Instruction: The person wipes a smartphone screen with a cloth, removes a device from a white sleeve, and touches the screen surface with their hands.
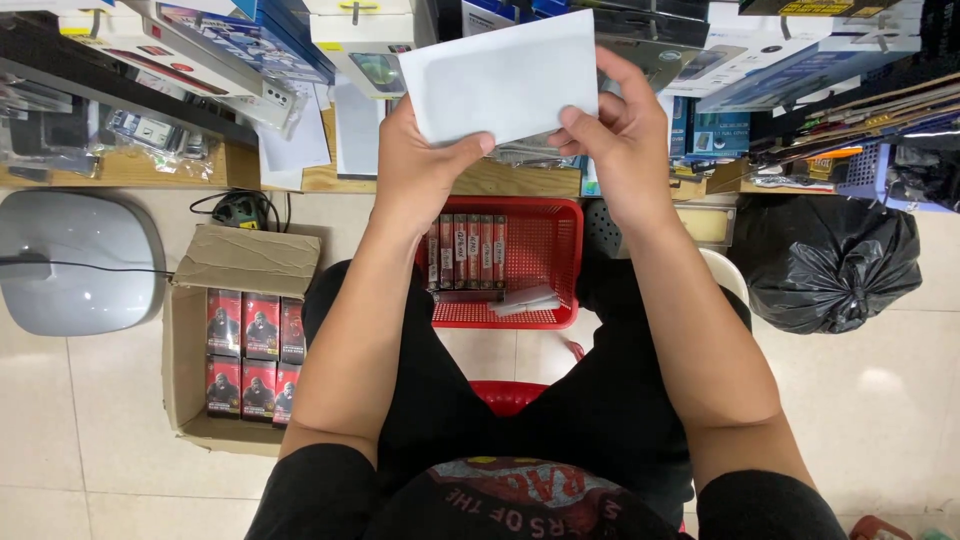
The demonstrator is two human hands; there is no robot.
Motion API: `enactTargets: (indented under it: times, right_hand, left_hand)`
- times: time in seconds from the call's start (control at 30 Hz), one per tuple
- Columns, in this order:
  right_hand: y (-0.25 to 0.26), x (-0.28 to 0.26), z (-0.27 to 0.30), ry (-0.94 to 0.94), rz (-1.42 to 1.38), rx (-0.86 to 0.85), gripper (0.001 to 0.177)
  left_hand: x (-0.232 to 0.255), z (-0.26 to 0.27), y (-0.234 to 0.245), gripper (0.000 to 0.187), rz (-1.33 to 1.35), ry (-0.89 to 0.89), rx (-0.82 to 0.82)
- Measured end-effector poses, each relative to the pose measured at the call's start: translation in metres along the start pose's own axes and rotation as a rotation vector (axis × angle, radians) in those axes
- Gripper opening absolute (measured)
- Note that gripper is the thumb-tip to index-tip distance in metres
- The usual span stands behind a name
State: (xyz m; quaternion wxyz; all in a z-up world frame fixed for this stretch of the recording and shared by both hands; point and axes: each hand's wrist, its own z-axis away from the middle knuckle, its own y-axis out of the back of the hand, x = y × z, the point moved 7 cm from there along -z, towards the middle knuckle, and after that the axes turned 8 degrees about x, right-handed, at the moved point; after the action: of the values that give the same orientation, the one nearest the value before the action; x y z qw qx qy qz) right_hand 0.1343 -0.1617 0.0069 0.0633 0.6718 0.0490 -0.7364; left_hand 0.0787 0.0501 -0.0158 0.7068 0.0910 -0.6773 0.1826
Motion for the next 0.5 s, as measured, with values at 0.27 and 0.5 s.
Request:
enactTargets:
  times: [0.27,0.5]
  right_hand:
    - [-0.012,-0.024,0.012,0.484,0.535,-0.082,0.104]
    - [-0.036,-0.003,0.019,0.562,0.831,-0.211,0.092]
  left_hand:
    - [0.006,0.002,-0.001,0.05,-0.074,0.009,-0.041]
    - [0.013,0.009,-0.014,0.056,-0.092,0.08,-0.156]
